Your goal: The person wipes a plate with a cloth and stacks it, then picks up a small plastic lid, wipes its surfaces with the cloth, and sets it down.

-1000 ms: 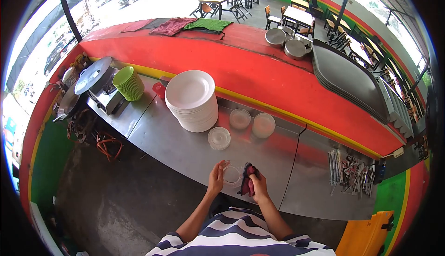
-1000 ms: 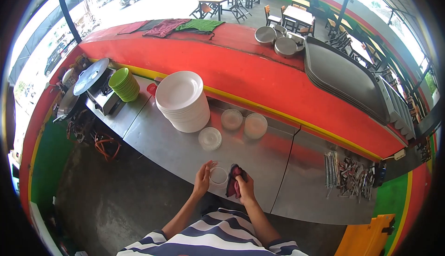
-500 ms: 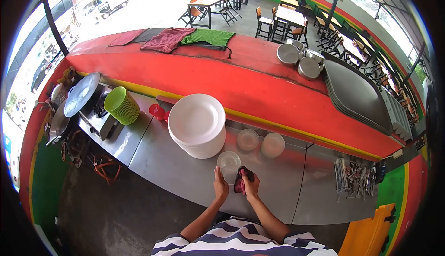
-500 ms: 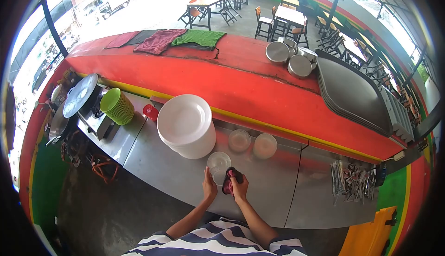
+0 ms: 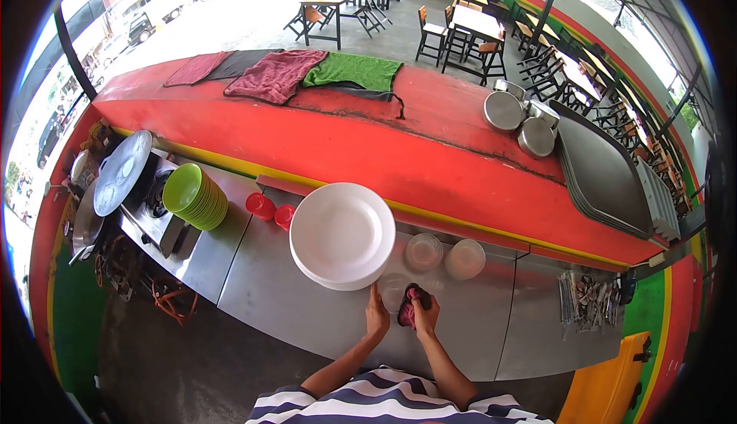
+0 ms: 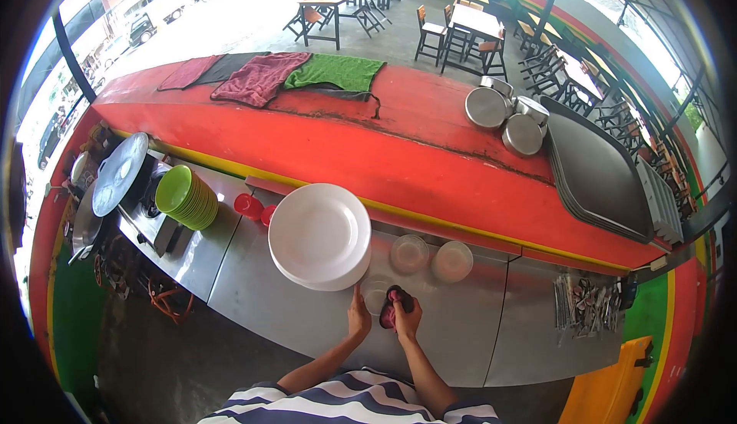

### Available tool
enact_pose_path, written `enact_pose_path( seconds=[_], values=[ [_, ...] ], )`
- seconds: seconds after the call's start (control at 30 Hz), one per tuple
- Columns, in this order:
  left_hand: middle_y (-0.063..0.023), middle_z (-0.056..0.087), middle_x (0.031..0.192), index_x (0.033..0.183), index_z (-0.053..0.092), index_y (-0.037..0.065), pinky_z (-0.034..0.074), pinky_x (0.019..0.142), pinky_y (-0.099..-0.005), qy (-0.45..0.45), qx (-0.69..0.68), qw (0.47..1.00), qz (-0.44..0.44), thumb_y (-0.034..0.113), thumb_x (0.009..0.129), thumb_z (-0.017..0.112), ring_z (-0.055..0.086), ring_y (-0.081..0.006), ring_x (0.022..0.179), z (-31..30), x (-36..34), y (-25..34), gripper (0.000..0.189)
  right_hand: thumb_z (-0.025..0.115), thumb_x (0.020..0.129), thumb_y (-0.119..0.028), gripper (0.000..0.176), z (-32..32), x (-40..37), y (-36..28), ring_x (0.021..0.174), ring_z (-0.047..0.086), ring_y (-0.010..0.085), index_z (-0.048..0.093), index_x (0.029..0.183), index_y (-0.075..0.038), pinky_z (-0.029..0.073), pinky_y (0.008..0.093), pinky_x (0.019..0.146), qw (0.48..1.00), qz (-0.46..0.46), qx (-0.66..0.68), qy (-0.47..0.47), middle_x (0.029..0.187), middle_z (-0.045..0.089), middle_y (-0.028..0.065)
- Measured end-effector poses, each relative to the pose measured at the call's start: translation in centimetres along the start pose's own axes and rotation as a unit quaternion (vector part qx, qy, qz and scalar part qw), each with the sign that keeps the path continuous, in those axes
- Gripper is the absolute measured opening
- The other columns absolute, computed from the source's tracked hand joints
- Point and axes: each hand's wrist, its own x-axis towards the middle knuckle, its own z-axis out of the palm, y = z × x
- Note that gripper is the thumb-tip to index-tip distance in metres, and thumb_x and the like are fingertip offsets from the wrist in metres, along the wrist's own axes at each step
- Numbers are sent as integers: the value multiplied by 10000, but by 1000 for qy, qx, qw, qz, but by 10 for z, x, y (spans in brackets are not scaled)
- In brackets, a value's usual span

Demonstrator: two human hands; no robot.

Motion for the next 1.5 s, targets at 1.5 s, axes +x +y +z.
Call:
enact_pose_path(
  seconds=[1.5],
  values=[
    [-242,508,1422,1414,438,-1,363,1113,-444,133,39,990,24,178,1034,479,456,-418,1344,31,-31,24,422,655,928,-200,198,-70,29,25,766,539,96,592,993,-24,461,275,699,999,-27,31,22,888,590,15]
  ],
)
